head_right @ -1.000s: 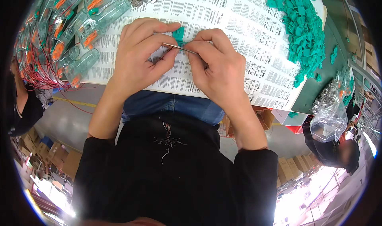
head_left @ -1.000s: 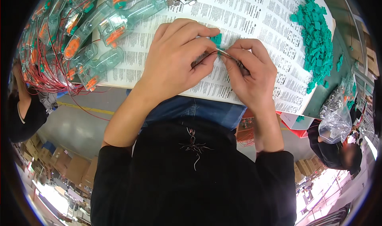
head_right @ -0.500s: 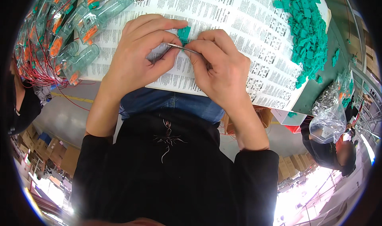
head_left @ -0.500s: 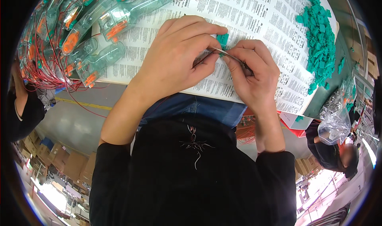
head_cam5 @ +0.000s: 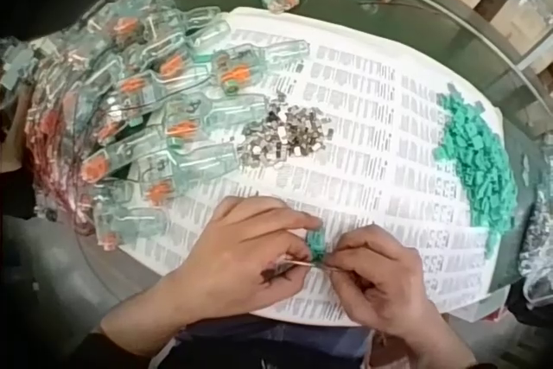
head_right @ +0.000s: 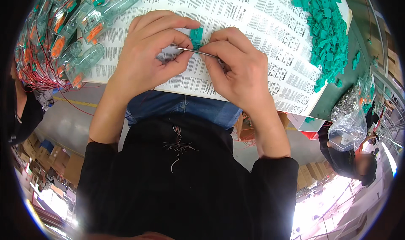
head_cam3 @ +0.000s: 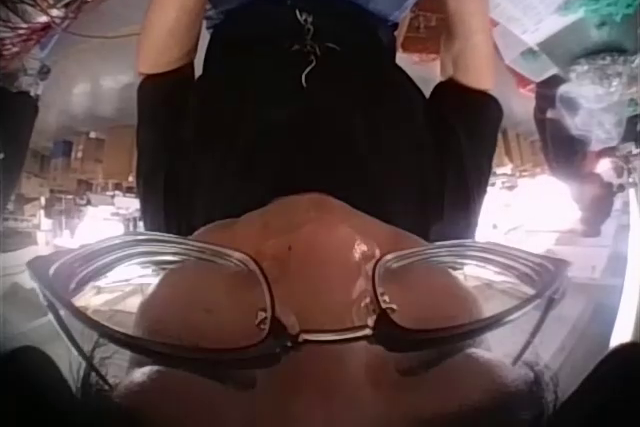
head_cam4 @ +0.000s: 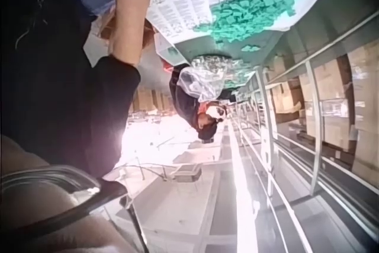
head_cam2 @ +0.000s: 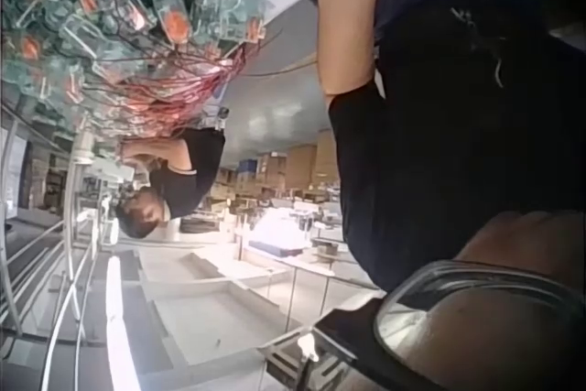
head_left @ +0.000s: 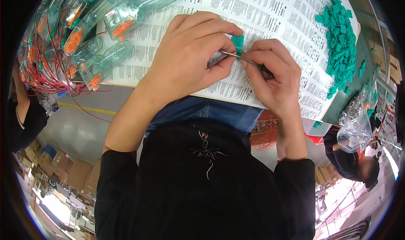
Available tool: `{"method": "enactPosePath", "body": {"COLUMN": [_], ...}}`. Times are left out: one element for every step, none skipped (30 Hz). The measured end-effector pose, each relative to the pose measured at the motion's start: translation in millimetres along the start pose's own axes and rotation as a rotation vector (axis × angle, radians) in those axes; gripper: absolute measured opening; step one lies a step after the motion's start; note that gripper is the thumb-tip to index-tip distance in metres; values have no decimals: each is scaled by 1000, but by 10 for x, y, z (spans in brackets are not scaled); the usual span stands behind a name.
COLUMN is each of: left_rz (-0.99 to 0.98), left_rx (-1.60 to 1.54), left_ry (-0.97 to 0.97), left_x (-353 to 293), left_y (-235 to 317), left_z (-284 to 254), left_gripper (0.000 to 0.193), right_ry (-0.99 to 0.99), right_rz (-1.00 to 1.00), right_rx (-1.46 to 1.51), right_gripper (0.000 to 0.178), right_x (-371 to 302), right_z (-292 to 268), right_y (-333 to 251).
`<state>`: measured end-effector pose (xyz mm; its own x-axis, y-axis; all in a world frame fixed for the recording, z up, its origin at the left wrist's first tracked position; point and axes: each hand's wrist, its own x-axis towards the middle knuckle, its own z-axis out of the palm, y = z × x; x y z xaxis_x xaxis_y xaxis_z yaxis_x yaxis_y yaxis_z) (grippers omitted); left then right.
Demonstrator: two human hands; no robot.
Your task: Insert small metal pins into green plastic connectors at a factory workbench.
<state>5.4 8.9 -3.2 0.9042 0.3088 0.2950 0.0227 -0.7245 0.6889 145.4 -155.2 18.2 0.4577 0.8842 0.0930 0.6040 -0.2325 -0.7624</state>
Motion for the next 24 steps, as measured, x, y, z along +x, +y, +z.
{"method": "enactPosePath", "body": {"left_rz": [1,-1,-4,-6,-5,-6,-6,-6,-7,-7,-4,-2,-1,-2,-3,-5,-4,-3,-2,0,-2,-4,-6,-8], "left_rx": [-4,1,5,10,7,16,26,35,36,40,42,44,43,40,38,36,35,34,33,32,34,43,53,62], "left_ry": [1,-8,-18,-27,-25,-24,-23,-22,-21,-24,-26,-29,-28,-35,-41,-47,-45,-43,-41,-39,-40,-35,-30,-25], "left_x": [5,7,8,11,17,14,13,12,11,10,12,14,13,12,10,10,11,12,13,16,14,16,19,18], "left_y": [0,2,4,4,5,9,12,14,13,9,2,-1,0,2,5,6,6,6,6,6,13,24,34,41], "left_z": [3,5,7,10,17,17,17,17,13,5,5,4,3,0,-2,0,4,10,17,25,23,25,28,27], "left_gripper": [15,15,15,15,15,15,15,15,15,15,16,16,16,16,17,17,17,17,17,17,17,17,18,18], "right_ry": [3,6,6,24,43,60,58,49,40,31,31,15,-2,-18,-18,-2,15,31,31,48,63,79,78,52], "right_rz": [-9,-18,-17,-36,-55,-76,-78,-65,-52,-39,-38,-49,-61,-73,-73,-88,-103,-117,-117,-122,-127,-132,-131,-131], "right_rx": [0,0,-4,-1,1,8,9,-2,-14,-25,-27,-32,-36,-40,-41,-33,-24,-16,-18,-24,-26,-29,-26,-90], "right_gripper": [14,14,14,14,14,14,14,15,15,15,15,15,15,15,15,14,14,14,14,14,14,14,14,15], "right_x": [1,1,-7,-24,-42,-50,-48,-44,-38,-32,-23,-7,8,13,7,0,-8,-16,-25,-35,-43,-45,-38,-20], "right_z": [-4,-8,-6,3,10,19,20,19,17,12,0,-13,-25,-31,-30,-26,-20,-15,-8,0,15,27,29,23], "right_y": [7,13,28,51,73,81,76,64,51,42,41,44,49,52,55,61,68,76,86,97,100,96,79,43]}}
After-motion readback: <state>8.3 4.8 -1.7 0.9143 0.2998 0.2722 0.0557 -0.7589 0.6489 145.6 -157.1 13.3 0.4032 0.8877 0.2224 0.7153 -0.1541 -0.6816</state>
